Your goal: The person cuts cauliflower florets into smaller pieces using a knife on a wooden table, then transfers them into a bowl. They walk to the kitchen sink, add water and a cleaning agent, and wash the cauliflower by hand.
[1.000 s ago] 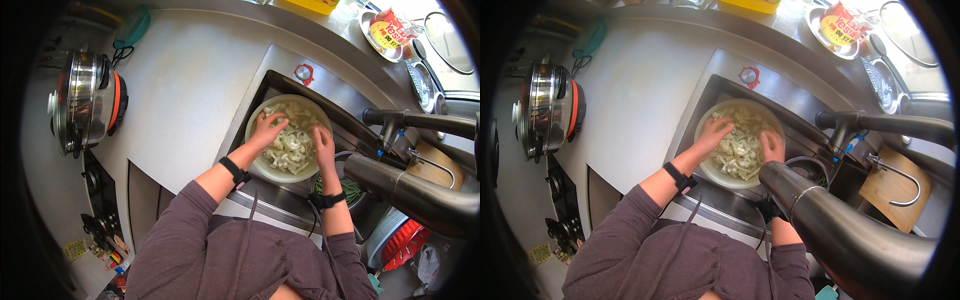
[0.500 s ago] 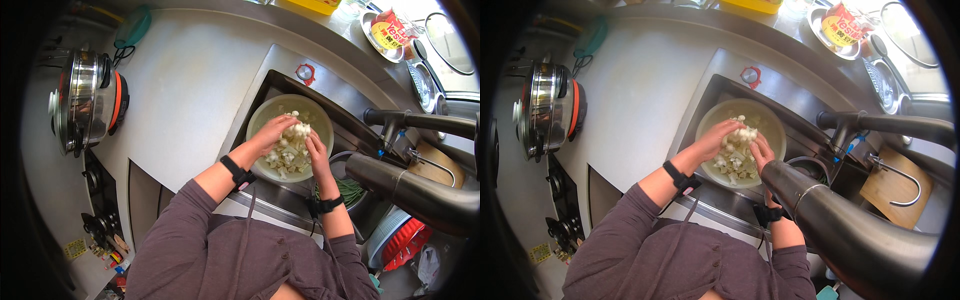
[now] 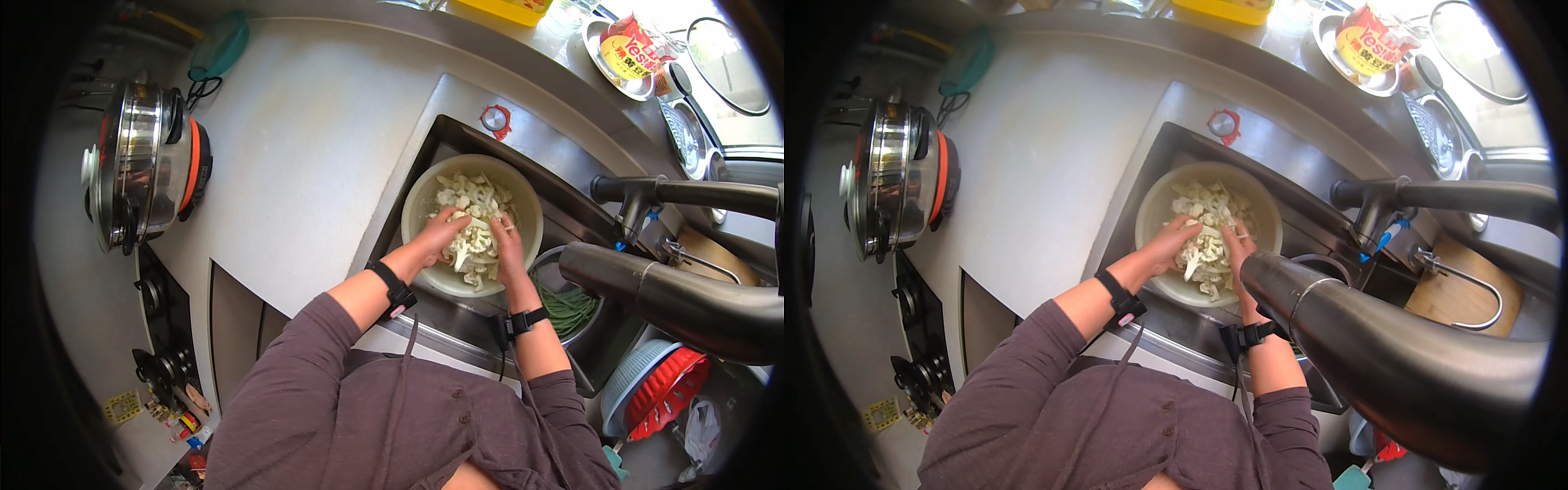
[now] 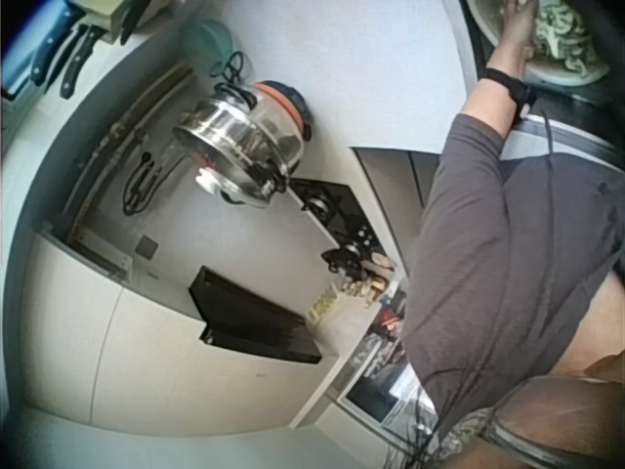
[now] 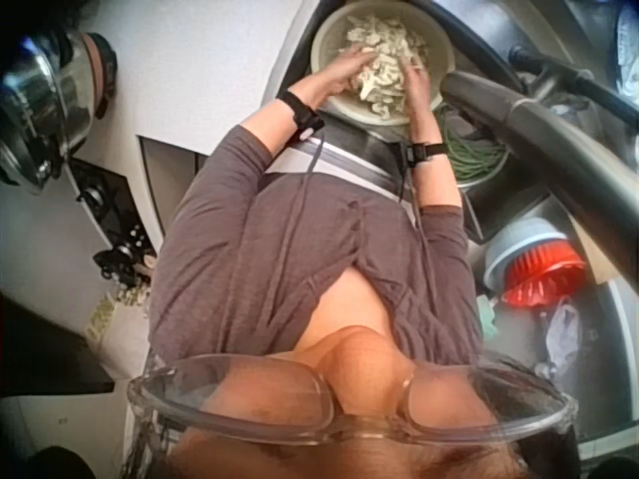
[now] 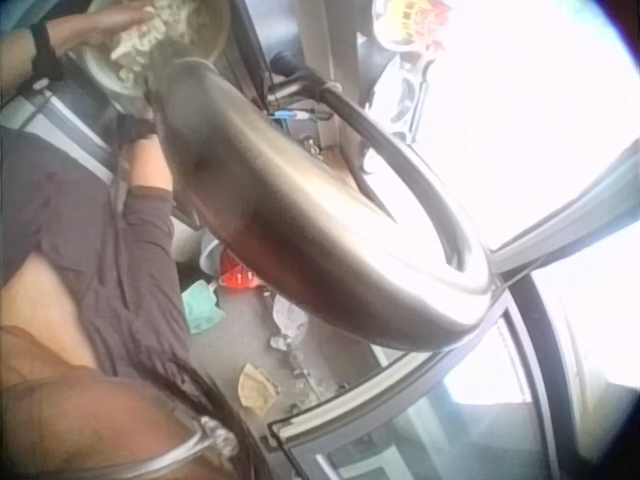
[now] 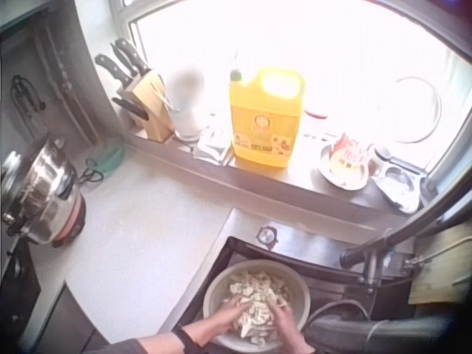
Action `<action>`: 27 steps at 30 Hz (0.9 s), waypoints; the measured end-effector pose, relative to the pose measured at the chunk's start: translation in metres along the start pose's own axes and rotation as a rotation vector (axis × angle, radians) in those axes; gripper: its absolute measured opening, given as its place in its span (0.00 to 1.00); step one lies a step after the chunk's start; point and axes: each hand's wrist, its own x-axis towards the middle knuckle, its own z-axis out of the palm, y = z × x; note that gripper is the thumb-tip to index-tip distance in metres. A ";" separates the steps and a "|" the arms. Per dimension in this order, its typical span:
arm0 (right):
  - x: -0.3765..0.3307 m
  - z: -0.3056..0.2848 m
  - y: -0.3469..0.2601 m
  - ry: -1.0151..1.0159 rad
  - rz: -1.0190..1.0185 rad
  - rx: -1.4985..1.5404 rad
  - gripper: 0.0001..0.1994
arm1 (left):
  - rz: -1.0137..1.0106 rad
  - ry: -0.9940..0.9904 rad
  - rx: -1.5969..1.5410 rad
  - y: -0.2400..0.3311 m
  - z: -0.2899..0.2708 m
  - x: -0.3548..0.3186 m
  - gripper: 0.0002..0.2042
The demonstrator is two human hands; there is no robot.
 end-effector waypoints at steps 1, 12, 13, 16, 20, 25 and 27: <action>-0.006 0.000 -0.011 -0.037 -0.039 -0.005 0.23 | 0.061 -0.044 0.004 0.000 -0.001 -0.005 0.21; 0.026 -0.015 0.028 0.230 -0.097 -0.401 0.33 | 0.089 0.143 0.019 -0.007 -0.010 0.012 0.46; 0.030 -0.008 0.033 0.248 0.051 -0.301 0.34 | 0.069 0.150 0.019 -0.003 -0.007 0.017 0.45; 0.024 -0.006 0.020 0.125 0.169 0.020 0.32 | 0.161 -0.032 -0.128 0.010 0.000 0.019 0.36; 0.002 -0.005 -0.005 0.004 0.004 0.041 0.24 | 0.138 -0.072 -0.046 0.011 -0.001 -0.003 0.34; -0.019 -0.004 -0.035 0.012 -0.541 -0.574 0.24 | 0.194 -0.089 0.030 0.011 -0.012 -0.033 0.33; -0.019 0.007 -0.032 0.110 -0.666 -0.892 0.34 | 0.265 -0.033 0.106 0.012 -0.011 -0.032 0.37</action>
